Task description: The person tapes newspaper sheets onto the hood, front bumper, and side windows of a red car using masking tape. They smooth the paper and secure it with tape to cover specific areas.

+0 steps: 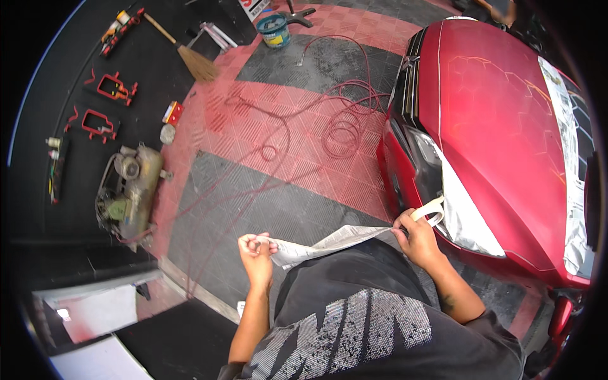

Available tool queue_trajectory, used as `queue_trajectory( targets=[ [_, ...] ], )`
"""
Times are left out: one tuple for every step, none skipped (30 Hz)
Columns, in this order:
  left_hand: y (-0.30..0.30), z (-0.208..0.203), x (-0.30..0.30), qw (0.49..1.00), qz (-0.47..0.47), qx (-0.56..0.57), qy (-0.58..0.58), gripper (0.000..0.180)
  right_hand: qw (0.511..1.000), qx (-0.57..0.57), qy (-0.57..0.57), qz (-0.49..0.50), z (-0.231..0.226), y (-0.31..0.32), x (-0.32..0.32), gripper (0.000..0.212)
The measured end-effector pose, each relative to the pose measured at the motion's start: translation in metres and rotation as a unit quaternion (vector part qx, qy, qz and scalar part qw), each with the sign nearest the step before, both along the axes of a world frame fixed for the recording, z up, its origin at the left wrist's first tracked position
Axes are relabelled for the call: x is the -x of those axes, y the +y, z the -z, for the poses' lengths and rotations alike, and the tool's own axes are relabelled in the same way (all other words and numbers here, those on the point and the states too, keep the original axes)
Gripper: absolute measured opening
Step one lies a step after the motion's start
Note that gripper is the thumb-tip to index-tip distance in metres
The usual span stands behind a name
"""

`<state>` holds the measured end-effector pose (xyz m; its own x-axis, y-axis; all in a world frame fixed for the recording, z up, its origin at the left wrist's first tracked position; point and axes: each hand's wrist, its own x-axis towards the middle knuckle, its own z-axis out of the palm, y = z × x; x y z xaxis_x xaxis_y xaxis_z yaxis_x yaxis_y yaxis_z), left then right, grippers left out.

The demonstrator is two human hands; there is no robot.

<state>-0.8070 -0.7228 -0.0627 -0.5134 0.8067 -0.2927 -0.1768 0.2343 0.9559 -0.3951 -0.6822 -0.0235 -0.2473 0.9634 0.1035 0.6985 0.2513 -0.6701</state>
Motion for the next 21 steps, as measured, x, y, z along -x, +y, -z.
queue_trajectory(
  targets=[
    [0.024,-0.004,0.009,1.0,0.001,-0.005,0.007,0.029,1.0,0.004,0.004,0.005,-0.003,0.025,0.006,0.019],
    [0.043,-0.003,0.013,1.0,-0.001,-0.006,0.008,0.03,1.0,0.013,0.001,0.005,-0.008,0.05,0.009,0.019],
    [0.068,-0.004,0.02,1.0,-0.001,-0.009,0.001,0.03,1.0,0.024,-0.007,0.015,-0.013,0.07,0.013,0.018],
    [0.09,-0.005,0.02,1.0,0.015,0.002,-0.002,0.031,0.999,0.028,-0.013,0.026,-0.015,0.085,0.013,0.018],
    [0.112,-0.005,0.019,0.999,0.033,0.012,-0.004,0.031,0.999,0.032,-0.018,0.04,-0.017,0.097,0.012,0.018],
    [0.134,-0.004,0.021,0.998,0.052,0.022,-0.003,0.031,0.998,0.036,-0.019,0.054,-0.014,0.109,0.014,0.018],
    [0.154,0.005,0.024,0.997,0.078,0.021,-0.015,0.031,0.995,0.061,-0.019,0.075,-0.01,0.119,0.013,0.02],
    [0.176,0.016,0.028,0.994,0.107,0.026,-0.027,0.03,0.992,0.074,-0.007,0.104,-0.01,0.13,0.015,0.021],
    [0.198,0.021,0.03,0.991,0.122,0.041,-0.031,0.03,0.989,0.078,-0.011,0.122,-0.006,0.141,0.018,0.022],
    [0.224,0.027,0.032,0.987,0.147,0.062,-0.036,0.031,0.984,0.088,-0.017,0.151,-0.001,0.147,0.021,0.022],
    [0.25,0.033,0.04,0.983,0.169,0.07,-0.032,0.031,0.979,0.095,-0.03,0.176,0.005,0.153,0.028,0.023],
    [0.278,0.04,0.045,0.978,0.195,0.075,-0.03,0.031,0.975,0.099,-0.024,0.198,0.008,0.158,0.035,0.022],
    [0.306,0.046,0.049,0.972,0.22,0.08,-0.028,0.031,0.97,0.103,-0.018,0.221,0.011,0.161,0.045,0.022],
    [0.337,0.051,0.053,0.968,0.24,0.072,-0.027,0.031,0.965,0.103,-0.014,0.241,0.013,0.169,0.057,0.021],
    [0.37,0.053,0.059,0.962,0.264,0.067,-0.024,0.031,0.956,0.121,-0.009,0.268,0.015,0.175,0.074,0.021],
    [0.401,0.053,0.068,0.956,0.287,0.062,-0.02,0.03,0.946,0.138,0.0,0.294,0.019,0.181,0.095,0.022],
    [0.432,0.056,0.077,0.947,0.315,0.061,-0.015,0.03,0.936,0.153,0.008,0.318,0.021,0.187,0.114,0.023],
    [0.465,0.058,0.085,0.939,0.339,0.055,-0.013,0.03,0.925,0.168,0.017,0.34,0.024,0.193,0.134,0.023],
    [0.494,0.057,0.089,0.933,0.355,0.05,-0.014,0.031,0.922,0.168,0.02,0.347,0.024,0.197,0.156,0.024],
    [0.524,0.057,0.094,0.927,0.372,0.042,-0.014,0.031,0.919,0.153,0.045,0.361,0.011,0.208,0.181,0.025],
    [0.551,0.058,0.099,0.921,0.385,0.061,-0.023,0.032,0.913,0.149,0.046,0.378,0.007,0.215,0.201,0.025]
  ],
)
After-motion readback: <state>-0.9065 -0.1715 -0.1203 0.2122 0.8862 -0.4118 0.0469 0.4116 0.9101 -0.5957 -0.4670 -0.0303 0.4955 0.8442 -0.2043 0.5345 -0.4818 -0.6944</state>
